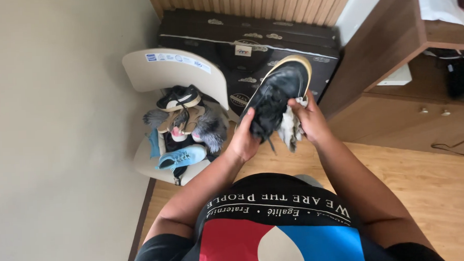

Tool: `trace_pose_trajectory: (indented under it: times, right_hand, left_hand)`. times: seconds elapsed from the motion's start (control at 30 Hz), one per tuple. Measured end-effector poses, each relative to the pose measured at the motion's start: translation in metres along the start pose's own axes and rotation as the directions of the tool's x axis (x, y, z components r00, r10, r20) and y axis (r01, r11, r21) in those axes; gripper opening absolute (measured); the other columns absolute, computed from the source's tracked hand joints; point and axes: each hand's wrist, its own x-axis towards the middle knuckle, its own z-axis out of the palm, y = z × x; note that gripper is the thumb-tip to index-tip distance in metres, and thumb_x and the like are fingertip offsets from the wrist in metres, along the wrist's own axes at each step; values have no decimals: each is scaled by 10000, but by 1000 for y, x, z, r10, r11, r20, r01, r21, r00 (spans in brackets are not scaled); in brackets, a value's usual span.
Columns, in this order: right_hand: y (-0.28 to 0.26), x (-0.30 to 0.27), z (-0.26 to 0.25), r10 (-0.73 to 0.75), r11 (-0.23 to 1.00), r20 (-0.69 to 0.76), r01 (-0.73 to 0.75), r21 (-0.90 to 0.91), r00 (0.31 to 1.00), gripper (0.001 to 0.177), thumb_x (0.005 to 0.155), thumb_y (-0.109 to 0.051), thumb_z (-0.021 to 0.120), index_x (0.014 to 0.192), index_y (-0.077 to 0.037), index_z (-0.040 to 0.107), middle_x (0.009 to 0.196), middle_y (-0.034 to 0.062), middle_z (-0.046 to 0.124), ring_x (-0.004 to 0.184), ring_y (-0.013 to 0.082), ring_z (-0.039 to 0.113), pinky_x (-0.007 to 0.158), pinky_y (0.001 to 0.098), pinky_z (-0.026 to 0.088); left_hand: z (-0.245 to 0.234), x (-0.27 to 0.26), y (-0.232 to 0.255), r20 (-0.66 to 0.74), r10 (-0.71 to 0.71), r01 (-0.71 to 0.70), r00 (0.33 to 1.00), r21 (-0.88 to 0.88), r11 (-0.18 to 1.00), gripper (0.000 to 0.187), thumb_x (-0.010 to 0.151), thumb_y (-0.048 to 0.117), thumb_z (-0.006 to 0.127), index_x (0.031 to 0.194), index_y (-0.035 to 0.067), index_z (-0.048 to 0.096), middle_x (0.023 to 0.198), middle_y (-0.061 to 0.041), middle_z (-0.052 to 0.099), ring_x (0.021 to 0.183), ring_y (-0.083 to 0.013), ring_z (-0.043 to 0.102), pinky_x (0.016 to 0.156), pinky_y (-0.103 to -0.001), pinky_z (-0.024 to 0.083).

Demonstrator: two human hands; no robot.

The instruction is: Cleaning a black shoe with a white cloth in a hotel room.

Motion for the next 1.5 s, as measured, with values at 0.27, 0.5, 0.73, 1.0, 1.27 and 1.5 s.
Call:
trace_pose_trajectory:
  times: [0.27,0.5,0.73,1.0,1.27,1.5]
  right_hand:
    - [-57,47,-43,-301,851,86,308,-426,950,743,930,32,729,1531,-74,303,1382,272,571,1249,452,573,1095,546,436]
    - [-144,30,5,-670,606,271,721,-338,691,676,687,101,902,1286,44,595,1462,373,450,1410,595,371,1177,689,273]
    - [-50,41,-55,-643,155,470,704,-693,604,388,994,-303,641,1381,-306,672,1523,30,569,1436,299,498,976,510,416]
    - [20,47,-105,-691,197,409,699,-687,596,641,839,-245,680,1477,-228,621,1229,114,604,1049,316,647,868,429,553]
    - [-47,58,-151,-752,160,300,603,-781,587,457,927,-183,633,1373,-234,716,1139,56,655,898,296,642,779,424,543]
    - [-54,36,-131,-653,416,214,580,-701,727,437,828,-234,798,1259,-214,727,1115,7,722,993,243,720,880,372,567]
  left_hand:
    - [-24,19,0,-60,70,-75,996,-78,994,274,872,166,799,1094,21,730,1068,-157,757,1010,-265,741,926,-437,592]
    - [28,22,-33,-115,164,-167,980,-15,986,211,869,106,810,983,-51,726,946,-168,746,906,-274,744,842,-441,613]
    - [91,-11,-31,-172,200,-195,965,45,980,208,872,147,782,784,-27,711,732,-113,690,687,-175,677,646,-309,573]
    - [132,2,-58,-154,267,-271,951,-10,962,277,918,187,750,826,-65,682,717,-173,667,648,-241,695,575,-325,555]
    - [142,-1,-88,-101,108,-109,989,-2,994,319,944,275,731,828,-17,675,734,-161,699,652,-222,713,562,-332,575]
    - [125,4,-102,-108,83,-58,991,213,975,315,899,232,763,693,14,668,600,-130,662,532,-189,682,468,-285,524]
